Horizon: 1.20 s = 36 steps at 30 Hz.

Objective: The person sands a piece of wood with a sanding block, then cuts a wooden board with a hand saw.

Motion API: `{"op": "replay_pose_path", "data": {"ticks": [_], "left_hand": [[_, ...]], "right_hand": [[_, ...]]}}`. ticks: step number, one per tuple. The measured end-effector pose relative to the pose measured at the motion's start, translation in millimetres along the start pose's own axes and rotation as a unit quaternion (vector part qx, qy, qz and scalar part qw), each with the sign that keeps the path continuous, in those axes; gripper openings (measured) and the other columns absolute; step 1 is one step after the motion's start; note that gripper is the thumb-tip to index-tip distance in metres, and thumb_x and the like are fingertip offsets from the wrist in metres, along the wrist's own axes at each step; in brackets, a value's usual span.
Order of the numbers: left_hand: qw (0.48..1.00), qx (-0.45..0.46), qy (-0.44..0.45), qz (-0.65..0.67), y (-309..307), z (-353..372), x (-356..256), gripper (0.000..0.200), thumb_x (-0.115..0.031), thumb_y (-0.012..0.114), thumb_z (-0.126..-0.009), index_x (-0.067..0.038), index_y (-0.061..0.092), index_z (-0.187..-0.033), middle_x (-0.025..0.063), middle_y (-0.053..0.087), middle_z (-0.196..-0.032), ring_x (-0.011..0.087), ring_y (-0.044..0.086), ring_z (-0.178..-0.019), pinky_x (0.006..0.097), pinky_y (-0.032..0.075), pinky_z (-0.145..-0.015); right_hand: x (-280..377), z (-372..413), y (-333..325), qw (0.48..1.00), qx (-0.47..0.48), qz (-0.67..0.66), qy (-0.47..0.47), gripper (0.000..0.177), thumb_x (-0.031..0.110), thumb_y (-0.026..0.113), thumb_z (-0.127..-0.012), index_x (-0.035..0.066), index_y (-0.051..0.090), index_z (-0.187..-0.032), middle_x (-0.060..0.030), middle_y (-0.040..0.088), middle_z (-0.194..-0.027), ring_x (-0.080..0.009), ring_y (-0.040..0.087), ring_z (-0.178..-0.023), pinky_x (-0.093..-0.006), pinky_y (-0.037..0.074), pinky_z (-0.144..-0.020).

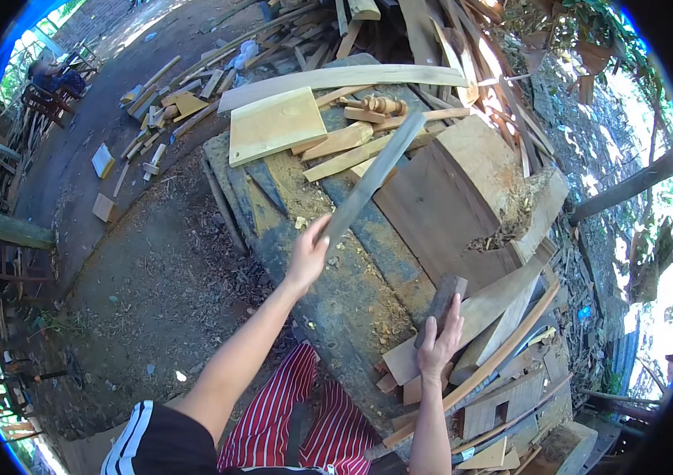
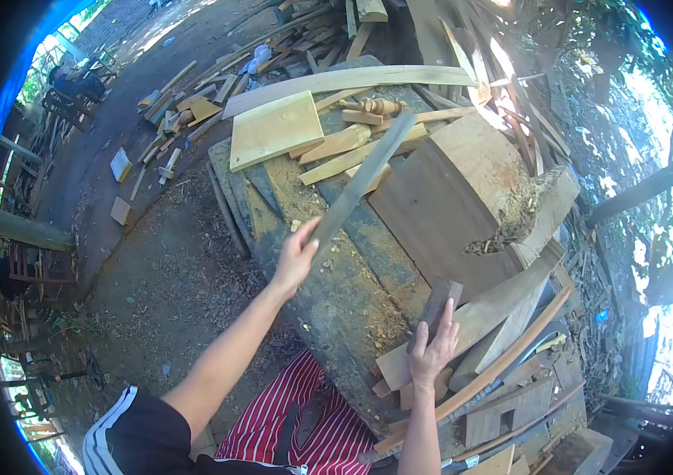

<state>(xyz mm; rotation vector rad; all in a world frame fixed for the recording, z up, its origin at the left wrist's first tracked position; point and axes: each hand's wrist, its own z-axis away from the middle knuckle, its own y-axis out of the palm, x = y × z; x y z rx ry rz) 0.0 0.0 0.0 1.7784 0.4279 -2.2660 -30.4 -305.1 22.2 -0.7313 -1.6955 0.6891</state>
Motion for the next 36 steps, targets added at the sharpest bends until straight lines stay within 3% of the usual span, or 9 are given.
{"op": "replay_pose_path", "data": {"ticks": [3, 5, 7, 13, 17, 21, 23, 33, 36], "left_hand": [[0.985, -0.069, 0.029, -0.156, -11, -53, -5, 0.049, -0.002, 0.057, -0.090, -0.016, 0.054, -0.137, 0.0130, 0.056, -0.137, 0.0283, 0.053, -0.127, 0.0400, 0.036, -0.111], [0.932, 0.020, 0.212, -0.292, -28, -78, -18, 0.045, -0.008, 0.059, -0.090, -0.015, 0.057, -0.134, 0.0114, 0.060, -0.133, 0.0289, 0.055, -0.124, 0.0415, 0.041, -0.106], [0.912, 0.078, 0.261, -0.307, -51, -104, -25, 0.041, -0.022, 0.060, -0.091, -0.014, 0.059, -0.132, 0.0121, 0.061, -0.131, 0.0292, 0.057, -0.120, 0.0405, 0.042, -0.106], [0.874, -0.054, 0.234, -0.421, -98, -184, 4, 0.031, -0.021, 0.053, -0.095, -0.003, 0.063, -0.118, 0.0155, 0.065, -0.113, 0.0340, 0.060, -0.106, 0.0429, 0.048, -0.092], [0.736, -0.072, 0.271, -0.616, -96, -194, -3, 0.023, -0.013, 0.056, -0.087, -0.008, 0.067, -0.108, 0.0121, 0.059, -0.102, 0.0286, 0.058, -0.101, 0.0422, 0.049, -0.084], [0.674, -0.030, 0.302, -0.674, -111, -205, -11, 0.032, -0.011, 0.060, -0.080, -0.010, 0.065, -0.111, 0.0107, 0.054, -0.112, 0.0271, 0.053, -0.105, 0.0397, 0.045, -0.085], [0.645, -0.002, 0.360, -0.675, -121, -215, -9, 0.036, -0.013, 0.062, -0.077, -0.011, 0.064, -0.112, 0.0111, 0.053, -0.113, 0.0271, 0.052, -0.106, 0.0402, 0.044, -0.087], [0.644, 0.073, 0.326, -0.688, -100, -239, -39, 0.034, -0.016, 0.071, -0.066, -0.004, 0.063, -0.096, 0.0122, 0.049, -0.117, 0.0314, 0.049, -0.112, 0.0418, 0.045, -0.093], [0.680, 0.092, 0.309, -0.658, -103, -239, -64, 0.033, -0.019, 0.071, -0.076, -0.002, 0.061, -0.102, 0.0130, 0.058, -0.104, 0.0352, 0.058, -0.096, 0.0446, 0.049, -0.085]], "right_hand": [[4, -1, 3, 1.000, -0.008, -0.003, 0.022, 0.069, 0.022, 0.060, -0.086, 0.011, 0.036, -0.150, -0.0148, 0.055, -0.108, -0.0318, 0.051, -0.095, -0.0407, 0.038, -0.088], [4, -3, 6, 0.999, -0.034, 0.011, 0.004, 0.067, 0.022, 0.060, -0.087, 0.011, 0.037, -0.149, -0.0147, 0.055, -0.106, -0.0323, 0.051, -0.094, -0.0407, 0.038, -0.087], [7, -4, 7, 0.999, -0.028, 0.004, 0.019, 0.067, 0.022, 0.059, -0.088, 0.010, 0.037, -0.149, -0.0156, 0.055, -0.110, -0.0332, 0.051, -0.096, -0.0416, 0.038, -0.089], [9, -3, 5, 0.998, -0.002, 0.000, 0.062, 0.065, 0.022, 0.057, -0.089, 0.010, 0.037, -0.149, -0.0156, 0.050, -0.140, -0.0370, 0.049, -0.118, -0.0441, 0.034, -0.104], [13, -4, 4, 0.996, 0.017, 0.000, 0.086, 0.060, 0.023, 0.053, -0.093, 0.005, 0.037, -0.148, -0.0157, 0.044, -0.148, -0.0363, 0.042, -0.134, -0.0457, 0.023, -0.116], [16, -5, 4, 0.994, 0.028, 0.000, 0.103, 0.060, 0.022, 0.054, -0.092, 0.005, 0.038, -0.148, -0.0157, 0.044, -0.148, -0.0364, 0.043, -0.132, -0.0443, 0.026, -0.114], [14, -4, 9, 0.998, -0.020, 0.019, 0.052, 0.066, 0.019, 0.059, -0.086, 0.009, 0.038, -0.148, -0.0176, 0.055, -0.131, -0.0357, 0.052, -0.109, -0.0425, 0.035, -0.102], [10, -4, 11, 0.998, -0.015, 0.025, 0.050, 0.064, 0.018, 0.059, -0.088, 0.008, 0.038, -0.148, -0.0162, 0.050, -0.142, -0.0371, 0.050, -0.122, -0.0446, 0.033, -0.106], [11, -4, 8, 0.998, -0.011, 0.036, 0.052, 0.065, 0.019, 0.059, -0.087, 0.008, 0.039, -0.148, -0.0164, 0.052, -0.137, -0.0361, 0.052, -0.113, -0.0437, 0.036, -0.102]]}}
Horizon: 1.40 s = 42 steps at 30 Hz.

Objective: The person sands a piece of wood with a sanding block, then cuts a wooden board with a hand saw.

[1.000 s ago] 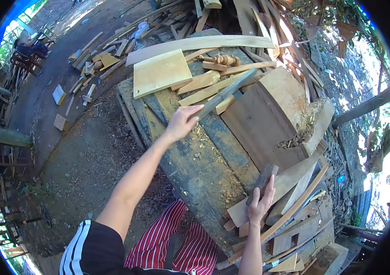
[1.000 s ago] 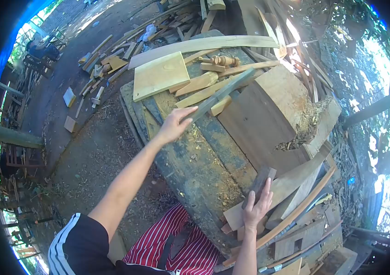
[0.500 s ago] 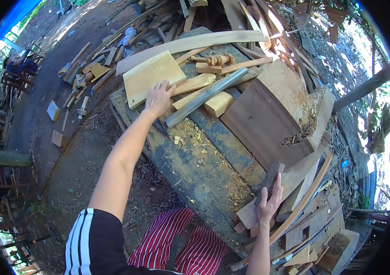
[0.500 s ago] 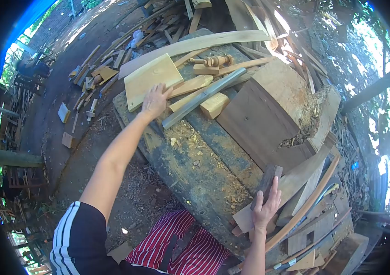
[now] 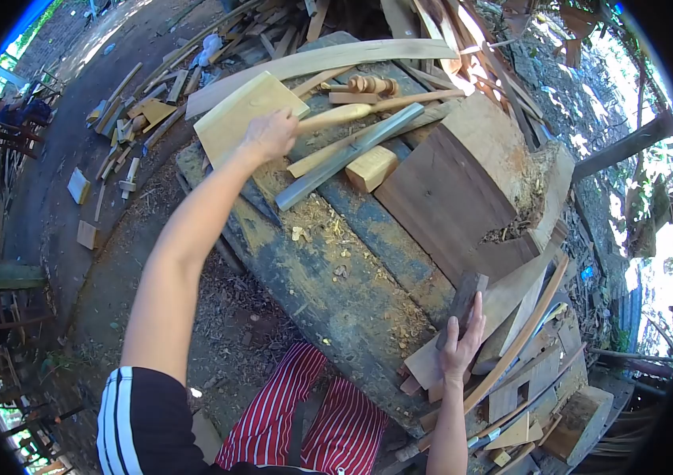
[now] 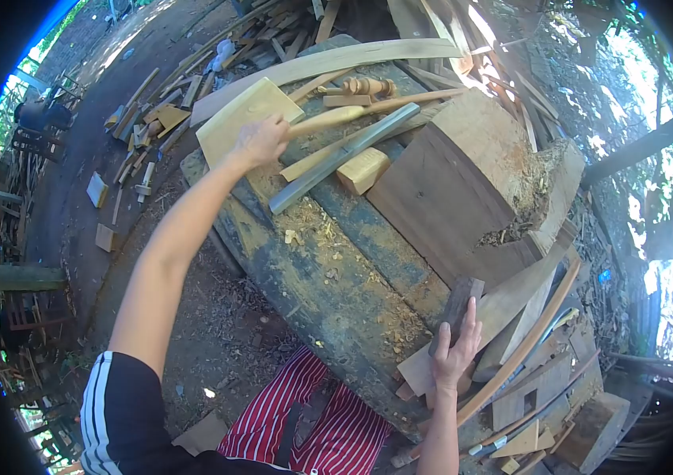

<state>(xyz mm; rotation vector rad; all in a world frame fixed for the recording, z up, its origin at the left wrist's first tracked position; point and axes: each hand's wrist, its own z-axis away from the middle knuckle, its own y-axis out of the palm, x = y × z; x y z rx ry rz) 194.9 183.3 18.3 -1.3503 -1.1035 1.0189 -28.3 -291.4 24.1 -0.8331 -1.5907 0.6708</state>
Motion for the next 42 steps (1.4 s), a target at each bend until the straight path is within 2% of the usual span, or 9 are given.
{"op": "replay_pose_path", "data": {"ticks": [5, 8, 15, 18, 21, 26, 32, 35, 42], "left_hand": [[0.995, -0.028, 0.019, 0.094, -49, 25, 25, 0.034, -0.023, 0.067, -0.089, -0.002, 0.057, -0.113, 0.0102, 0.063, -0.084, 0.0297, 0.064, -0.076, 0.0410, 0.052, -0.073], [0.732, 0.000, -0.228, 0.642, -84, 75, 19, 0.038, -0.026, 0.061, -0.096, -0.001, 0.054, -0.124, 0.0056, 0.061, -0.077, 0.0129, 0.063, -0.069, 0.0305, 0.052, -0.064], [0.428, 0.021, -0.319, 0.845, -98, 241, -52, 0.043, -0.019, 0.055, -0.099, -0.004, 0.046, -0.138, 0.0073, 0.061, -0.092, 0.0136, 0.064, -0.069, 0.0330, 0.059, -0.078], [0.417, 0.067, -0.381, 0.822, -103, 317, -150, 0.057, -0.024, 0.066, -0.091, -0.019, 0.039, -0.141, 0.0077, 0.061, -0.085, 0.0252, 0.068, -0.083, 0.0451, 0.055, -0.087], [0.526, 0.341, -0.294, 0.722, -97, 378, -250, 0.047, -0.013, 0.068, -0.088, -0.007, 0.042, -0.127, 0.0157, 0.064, -0.111, 0.0270, 0.065, -0.104, 0.0420, 0.054, -0.087], [0.244, 0.039, -0.550, 0.798, -44, 410, -410, 0.032, -0.030, 0.061, -0.097, -0.006, 0.049, -0.116, 0.0016, 0.055, -0.074, 0.0115, 0.057, -0.065, 0.0277, 0.048, -0.059], [0.163, -0.025, -0.537, 0.827, -31, 374, -475, 0.043, -0.053, 0.045, -0.100, -0.010, 0.049, -0.108, -0.0025, 0.036, -0.058, 0.0072, 0.036, -0.043, 0.0231, 0.034, -0.042], [0.238, -0.139, -0.631, 0.725, -36, 349, -499, 0.048, -0.054, 0.040, -0.101, -0.007, 0.052, -0.101, 0.0009, 0.043, -0.060, 0.0133, 0.048, -0.046, 0.0318, 0.056, -0.053], [0.338, -0.185, -0.602, 0.700, -3, 342, -445, 0.050, -0.052, 0.040, -0.102, -0.005, 0.054, -0.090, 0.0020, 0.047, -0.063, 0.0108, 0.051, -0.046, 0.0265, 0.044, -0.042]], "right_hand": [[-2, -2, 3, 0.999, -0.034, 0.001, -0.029, 0.066, 0.019, 0.060, -0.086, 0.008, 0.039, -0.148, -0.0169, 0.057, -0.120, -0.0337, 0.053, -0.100, -0.0422, 0.039, -0.095], [-2, -1, 2, 0.999, -0.028, -0.008, -0.026, 0.067, 0.019, 0.061, -0.085, 0.009, 0.040, -0.147, -0.0159, 0.056, -0.111, -0.0323, 0.052, -0.095, -0.0404, 0.039, -0.089], [-6, 1, -1, 0.999, -0.022, -0.006, -0.028, 0.069, 0.018, 0.063, -0.083, 0.011, 0.040, -0.148, -0.0116, 0.051, -0.094, -0.0287, 0.049, -0.083, -0.0377, 0.038, -0.078], [-5, -2, -3, 0.999, -0.014, -0.019, -0.031, 0.070, 0.017, 0.064, -0.082, 0.012, 0.040, -0.148, -0.0115, 0.050, -0.093, -0.0290, 0.049, -0.082, -0.0379, 0.038, -0.078], [-8, 0, -3, 0.999, 0.003, -0.036, -0.035, 0.070, 0.017, 0.064, -0.082, 0.014, 0.041, -0.148, -0.0123, 0.052, -0.095, -0.0301, 0.050, -0.084, -0.0383, 0.038, -0.077], [-11, 4, -2, 0.997, 0.005, -0.031, -0.066, 0.069, 0.020, 0.065, -0.084, 0.019, 0.040, -0.149, -0.0126, 0.053, -0.100, -0.0306, 0.054, -0.091, -0.0390, 0.039, -0.078], [-12, 8, -1, 0.997, 0.026, -0.053, -0.059, 0.069, 0.019, 0.064, -0.085, 0.021, 0.039, -0.149, -0.0112, 0.053, -0.101, -0.0294, 0.054, -0.091, -0.0394, 0.039, -0.081], [-18, 5, -3, 0.994, 0.010, -0.063, -0.088, 0.069, 0.019, 0.064, -0.086, 0.021, 0.038, -0.150, -0.0110, 0.053, -0.101, -0.0296, 0.053, -0.091, -0.0396, 0.039, -0.082], [-18, 8, -2, 0.993, 0.028, -0.091, -0.064, 0.066, 0.019, 0.062, -0.088, 0.021, 0.038, -0.149, -0.0108, 0.052, -0.100, -0.0294, 0.053, -0.092, -0.0403, 0.039, -0.082]]}}
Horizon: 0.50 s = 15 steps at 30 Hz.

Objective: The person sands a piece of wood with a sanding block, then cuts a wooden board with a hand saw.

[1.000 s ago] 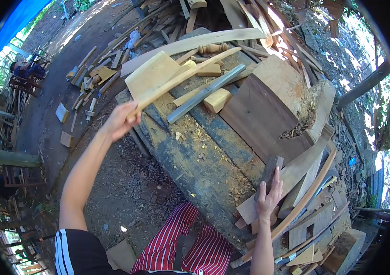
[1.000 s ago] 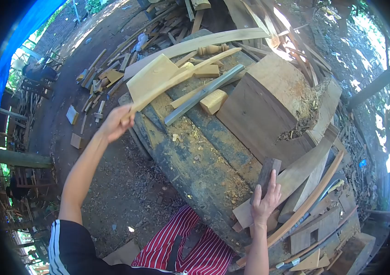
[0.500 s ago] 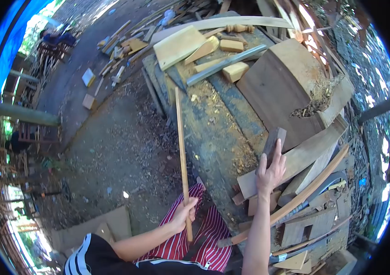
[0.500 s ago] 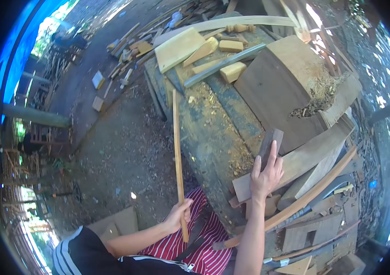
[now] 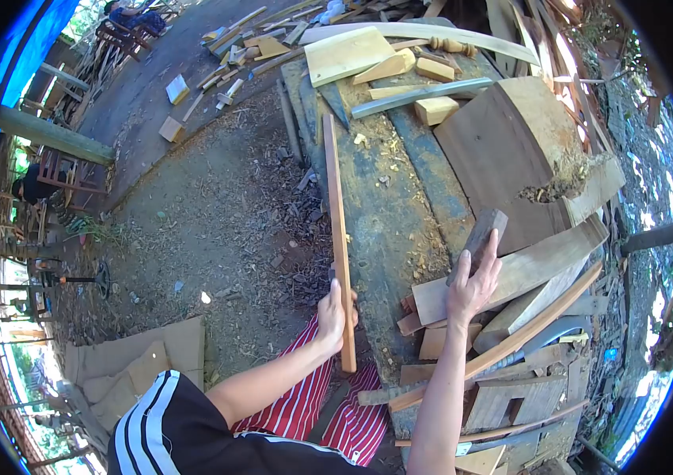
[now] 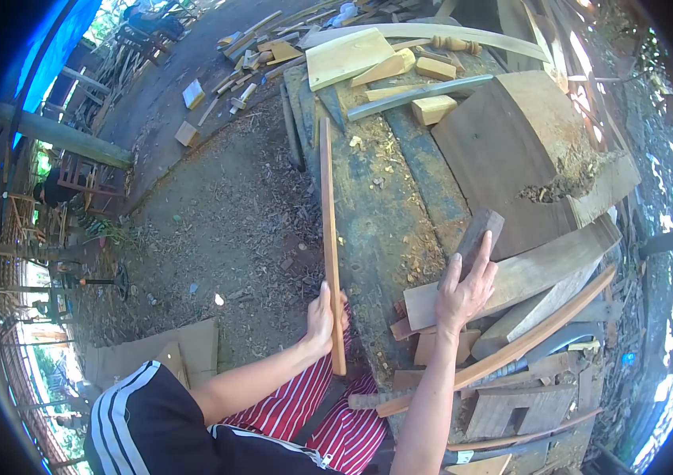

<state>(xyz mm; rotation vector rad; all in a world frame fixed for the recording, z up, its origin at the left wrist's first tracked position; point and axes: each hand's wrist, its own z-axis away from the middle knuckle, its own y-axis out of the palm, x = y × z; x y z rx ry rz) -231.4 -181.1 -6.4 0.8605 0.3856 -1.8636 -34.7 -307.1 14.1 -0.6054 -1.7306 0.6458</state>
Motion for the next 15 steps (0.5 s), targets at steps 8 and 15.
{"op": "replay_pose_path", "data": {"ticks": [8, 15], "left_hand": [[0.964, -0.147, 0.188, -0.115, 60, -60, 2, 0.024, -0.025, 0.071, -0.091, -0.002, 0.063, -0.089, -0.0006, 0.050, -0.081, 0.0080, 0.049, -0.070, 0.0257, 0.041, -0.062], [0.928, -0.230, 0.243, -0.164, 69, -57, 8, 0.023, -0.019, 0.077, -0.086, 0.000, 0.067, -0.092, 0.0013, 0.051, -0.086, 0.0093, 0.049, -0.078, 0.0269, 0.042, -0.069]], "right_hand": [[7, -1, 0, 1.000, 0.001, 0.004, 0.007, 0.059, 0.022, 0.057, -0.093, 0.019, 0.039, -0.149, -0.0152, 0.057, -0.111, -0.0343, 0.056, -0.101, -0.0443, 0.042, -0.089], [8, -2, 1, 1.000, 0.015, 0.008, -0.004, 0.060, 0.023, 0.057, -0.092, 0.020, 0.039, -0.149, -0.0123, 0.054, -0.106, -0.0305, 0.054, -0.098, -0.0418, 0.038, -0.087]]}}
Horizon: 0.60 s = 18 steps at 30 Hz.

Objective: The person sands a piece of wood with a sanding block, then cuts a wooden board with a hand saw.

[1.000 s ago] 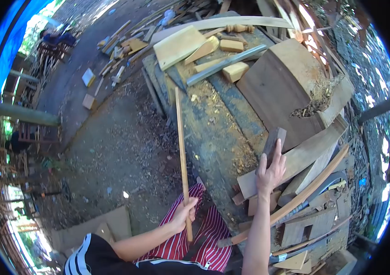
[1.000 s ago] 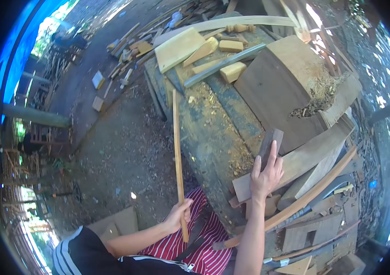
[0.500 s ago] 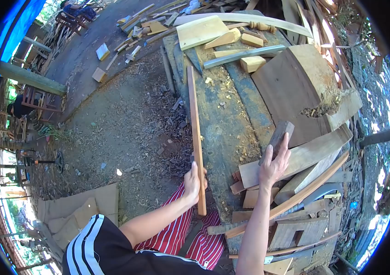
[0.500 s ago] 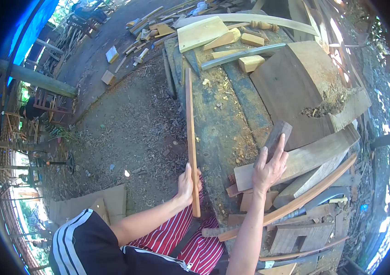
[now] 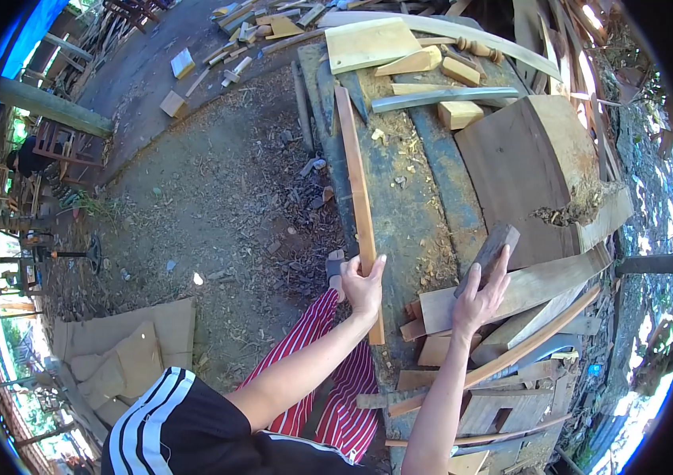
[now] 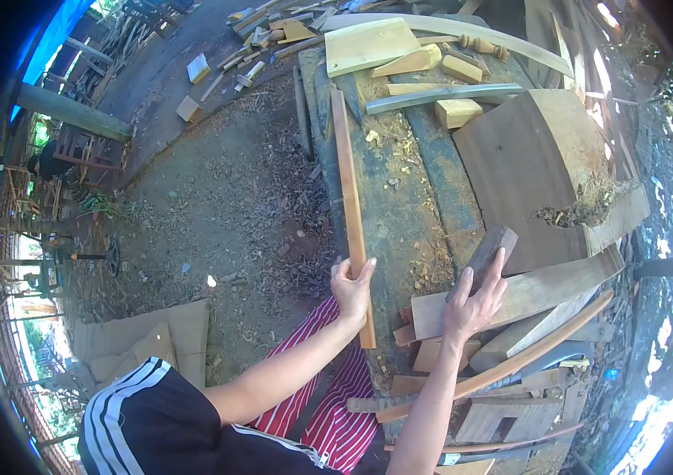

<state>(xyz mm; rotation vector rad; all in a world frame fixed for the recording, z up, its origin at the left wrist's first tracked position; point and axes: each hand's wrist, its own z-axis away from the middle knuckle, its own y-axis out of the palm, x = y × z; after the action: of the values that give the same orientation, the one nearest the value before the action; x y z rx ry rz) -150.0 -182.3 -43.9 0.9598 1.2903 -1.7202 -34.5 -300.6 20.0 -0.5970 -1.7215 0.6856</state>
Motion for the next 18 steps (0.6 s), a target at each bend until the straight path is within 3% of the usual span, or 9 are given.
{"op": "replay_pose_path", "data": {"ticks": [1, 3, 6, 8, 10, 14, 15, 18], "left_hand": [[1.000, -0.001, 0.002, -0.001, -2, 0, 9, 0.023, -0.019, 0.077, -0.086, 0.000, 0.067, -0.092, 0.0013, 0.051, -0.086, 0.0093, 0.049, -0.078, 0.0269, 0.042, -0.069], [0.996, -0.003, -0.082, 0.046, -9, 0, 19, 0.019, -0.019, 0.073, -0.089, -0.002, 0.068, -0.092, -0.0019, 0.056, -0.081, 0.0072, 0.049, -0.070, 0.0250, 0.042, -0.065], [0.989, 0.050, -0.082, 0.112, -16, -7, 20, 0.019, -0.021, 0.073, -0.089, -0.002, 0.069, -0.090, -0.0039, 0.057, -0.067, 0.0047, 0.046, -0.057, 0.0236, 0.040, -0.055], [0.990, 0.074, -0.082, 0.090, -23, -9, 17, 0.021, -0.021, 0.069, -0.092, 0.000, 0.069, -0.088, -0.0044, 0.058, -0.065, 0.0027, 0.046, -0.057, 0.0236, 0.039, -0.055], [0.977, 0.207, -0.055, 0.007, -33, -8, 21, 0.025, -0.024, 0.068, -0.093, 0.000, 0.068, -0.087, -0.0053, 0.054, -0.064, 0.0020, 0.045, -0.058, 0.0241, 0.037, -0.054], [0.940, 0.310, -0.141, -0.011, -55, 7, 7, 0.031, -0.031, 0.062, -0.097, -0.002, 0.069, -0.087, -0.0060, 0.051, -0.062, 0.0028, 0.043, -0.053, 0.0243, 0.033, -0.048], [0.928, 0.312, -0.203, 0.022, -57, 5, -1, 0.031, -0.032, 0.059, -0.099, -0.003, 0.069, -0.091, -0.0054, 0.049, -0.060, 0.0029, 0.044, -0.050, 0.0219, 0.034, -0.043], [0.931, 0.291, -0.202, 0.092, -47, -10, 0, 0.031, -0.031, 0.056, -0.100, -0.001, 0.067, -0.095, -0.0033, 0.051, -0.065, 0.0045, 0.048, -0.050, 0.0201, 0.042, -0.041]], "right_hand": [[-1, -1, 0, 1.000, -0.006, -0.004, -0.008, 0.060, 0.023, 0.058, -0.092, 0.020, 0.039, -0.149, -0.0121, 0.054, -0.105, -0.0304, 0.054, -0.097, -0.0417, 0.038, -0.087], [0, -2, 2, 1.000, -0.012, -0.011, -0.017, 0.060, 0.023, 0.058, -0.092, 0.020, 0.039, -0.149, -0.0120, 0.054, -0.103, -0.0303, 0.054, -0.096, -0.0417, 0.038, -0.086], [-1, 0, 0, 1.000, -0.012, -0.008, -0.011, 0.061, 0.023, 0.058, -0.091, 0.020, 0.039, -0.149, -0.0120, 0.054, -0.103, -0.0305, 0.054, -0.095, -0.0418, 0.038, -0.086], [0, -1, 0, 1.000, -0.006, -0.002, -0.003, 0.061, 0.023, 0.059, -0.091, 0.020, 0.039, -0.149, -0.0121, 0.054, -0.103, -0.0306, 0.054, -0.095, -0.0420, 0.038, -0.086], [0, -1, 0, 1.000, -0.005, -0.004, -0.004, 0.062, 0.022, 0.059, -0.091, 0.020, 0.039, -0.149, -0.0119, 0.054, -0.102, -0.0302, 0.054, -0.094, -0.0418, 0.038, -0.085], [-1, -1, -1, 1.000, -0.006, -0.004, -0.001, 0.063, 0.021, 0.060, -0.090, 0.020, 0.039, -0.149, -0.0113, 0.052, -0.099, -0.0295, 0.053, -0.093, -0.0412, 0.039, -0.085], [-1, -1, 0, 1.000, -0.011, 0.001, -0.008, 0.063, 0.021, 0.060, -0.090, 0.020, 0.039, -0.149, -0.0113, 0.052, -0.099, -0.0294, 0.053, -0.092, -0.0412, 0.039, -0.085], [-1, -1, -1, 1.000, -0.002, -0.004, 0.003, 0.063, 0.021, 0.060, -0.090, 0.020, 0.039, -0.149, -0.0113, 0.052, -0.099, -0.0292, 0.053, -0.092, -0.0409, 0.039, -0.085]]}}
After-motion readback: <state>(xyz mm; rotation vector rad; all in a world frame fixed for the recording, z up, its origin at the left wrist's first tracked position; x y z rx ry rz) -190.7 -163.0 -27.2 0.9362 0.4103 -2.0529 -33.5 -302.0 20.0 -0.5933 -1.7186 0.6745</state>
